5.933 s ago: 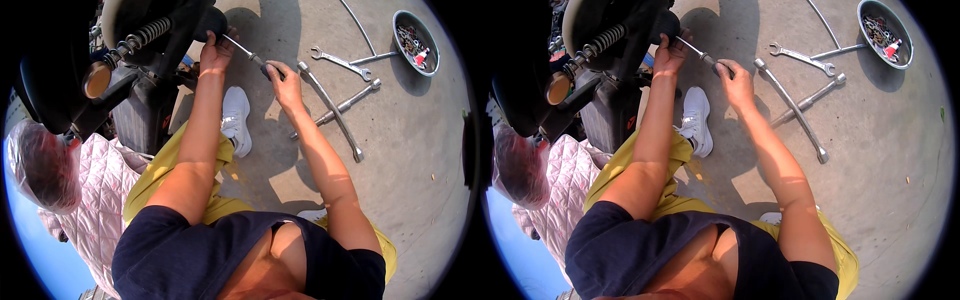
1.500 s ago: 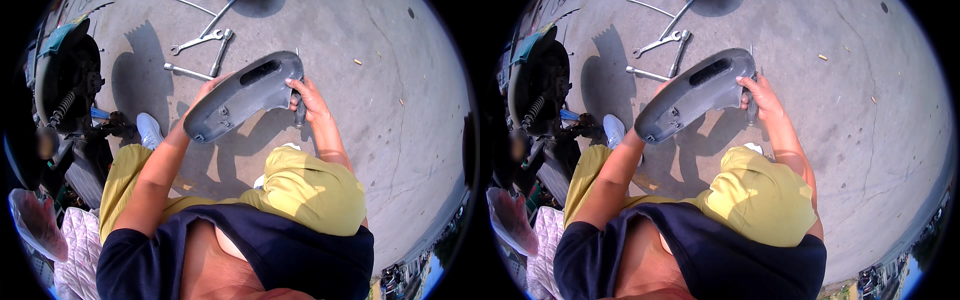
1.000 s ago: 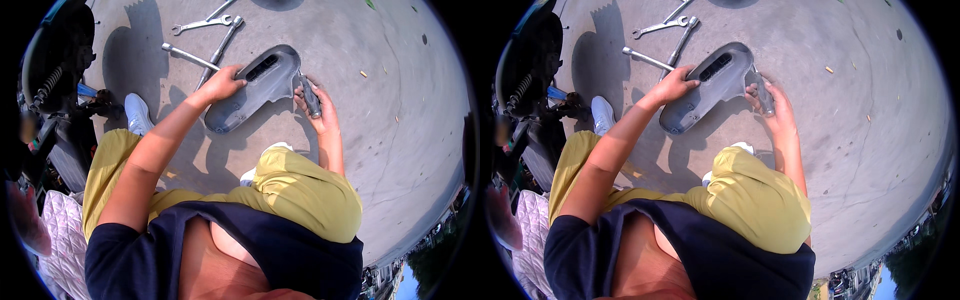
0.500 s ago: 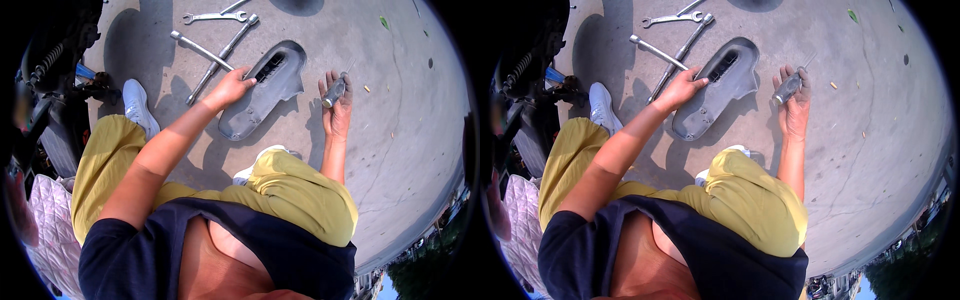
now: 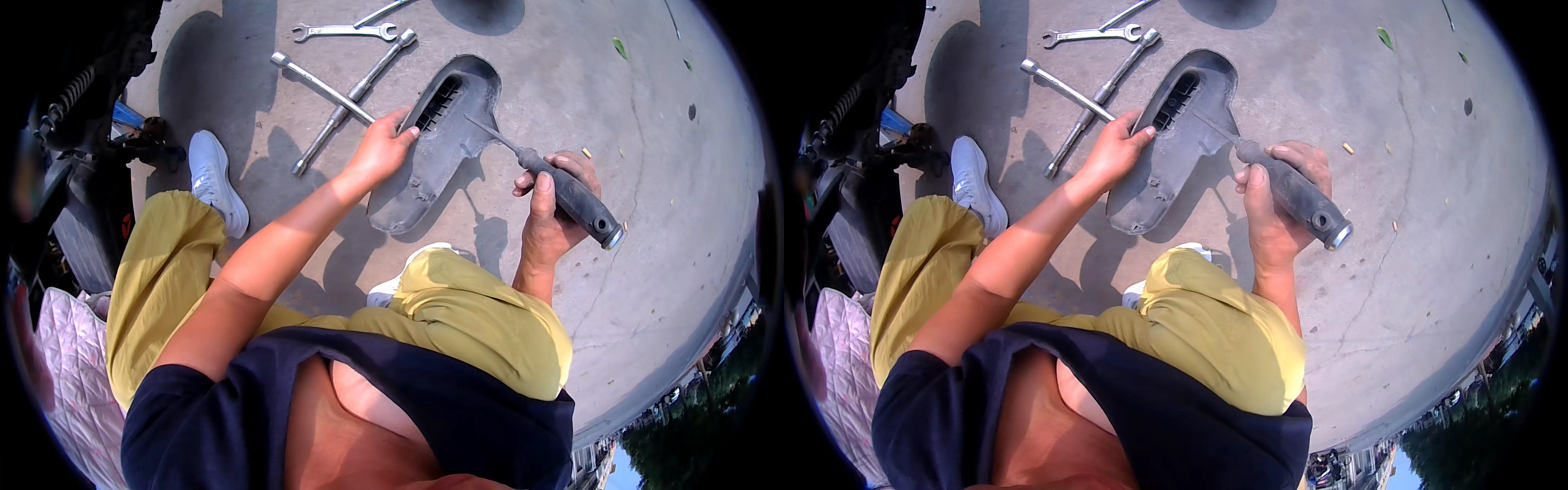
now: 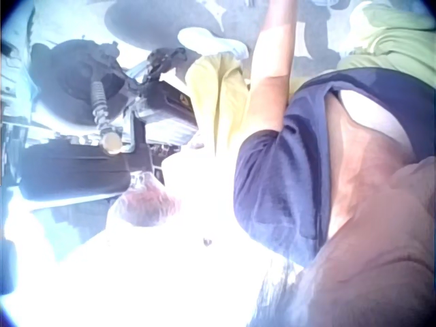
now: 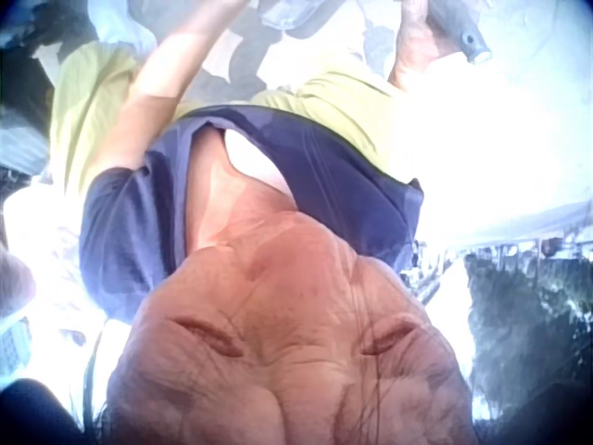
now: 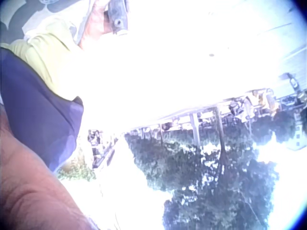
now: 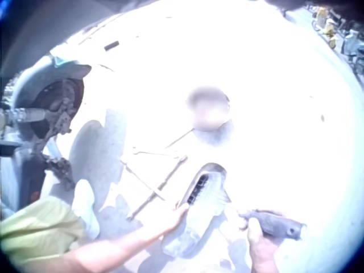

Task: The person removes a plastic cover from the rear of a scooter using a screwdriver, then reattaches it and tightens the screws. The person works on the scooter's rear fender area while sitting on the ground.

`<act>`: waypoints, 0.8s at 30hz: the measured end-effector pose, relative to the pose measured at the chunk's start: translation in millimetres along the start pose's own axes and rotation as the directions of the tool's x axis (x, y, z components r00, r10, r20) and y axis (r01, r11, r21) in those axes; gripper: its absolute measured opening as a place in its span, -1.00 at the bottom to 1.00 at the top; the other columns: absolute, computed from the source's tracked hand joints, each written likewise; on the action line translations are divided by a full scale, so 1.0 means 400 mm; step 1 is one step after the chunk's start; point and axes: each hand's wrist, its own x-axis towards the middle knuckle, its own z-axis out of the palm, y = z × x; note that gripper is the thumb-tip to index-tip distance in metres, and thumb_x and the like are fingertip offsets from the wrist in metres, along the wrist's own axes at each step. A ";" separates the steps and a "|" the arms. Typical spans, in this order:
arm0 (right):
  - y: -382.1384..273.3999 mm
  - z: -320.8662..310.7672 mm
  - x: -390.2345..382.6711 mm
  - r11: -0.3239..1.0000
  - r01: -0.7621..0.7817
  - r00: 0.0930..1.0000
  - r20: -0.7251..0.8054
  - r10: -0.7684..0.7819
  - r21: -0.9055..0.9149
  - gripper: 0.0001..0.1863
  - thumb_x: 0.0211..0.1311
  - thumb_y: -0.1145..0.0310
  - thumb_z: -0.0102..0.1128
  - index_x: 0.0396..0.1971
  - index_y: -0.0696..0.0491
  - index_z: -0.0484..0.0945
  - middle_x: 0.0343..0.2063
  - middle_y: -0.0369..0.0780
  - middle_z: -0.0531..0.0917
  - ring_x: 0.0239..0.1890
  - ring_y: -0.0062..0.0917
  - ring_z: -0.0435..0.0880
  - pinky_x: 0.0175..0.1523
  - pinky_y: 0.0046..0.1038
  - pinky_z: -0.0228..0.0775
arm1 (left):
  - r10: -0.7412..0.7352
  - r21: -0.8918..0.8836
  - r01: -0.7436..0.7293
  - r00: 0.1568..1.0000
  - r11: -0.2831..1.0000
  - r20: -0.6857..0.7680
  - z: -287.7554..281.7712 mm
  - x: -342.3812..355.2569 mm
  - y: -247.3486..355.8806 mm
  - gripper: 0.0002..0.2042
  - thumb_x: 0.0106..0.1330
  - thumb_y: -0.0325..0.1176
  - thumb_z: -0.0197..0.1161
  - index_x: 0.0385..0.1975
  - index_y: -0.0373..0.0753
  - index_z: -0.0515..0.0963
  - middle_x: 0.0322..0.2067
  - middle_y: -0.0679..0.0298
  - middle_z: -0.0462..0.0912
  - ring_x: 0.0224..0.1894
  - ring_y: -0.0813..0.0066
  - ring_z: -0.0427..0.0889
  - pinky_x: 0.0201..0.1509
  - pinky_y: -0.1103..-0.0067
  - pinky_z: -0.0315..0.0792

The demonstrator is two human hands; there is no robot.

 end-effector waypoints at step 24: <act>0.147 0.045 -0.014 0.907 0.284 0.950 0.221 -0.222 -0.312 -0.60 -0.12 0.52 0.36 -0.25 0.09 0.38 -0.34 -0.16 0.57 -0.33 -0.38 0.61 -0.24 -0.46 0.47 | 0.111 0.120 -0.107 0.993 0.987 -0.032 0.009 -0.029 0.053 -0.58 0.24 -0.39 0.17 0.06 -0.43 0.37 -0.18 -0.04 0.59 -0.15 0.34 0.59 -0.03 0.49 0.42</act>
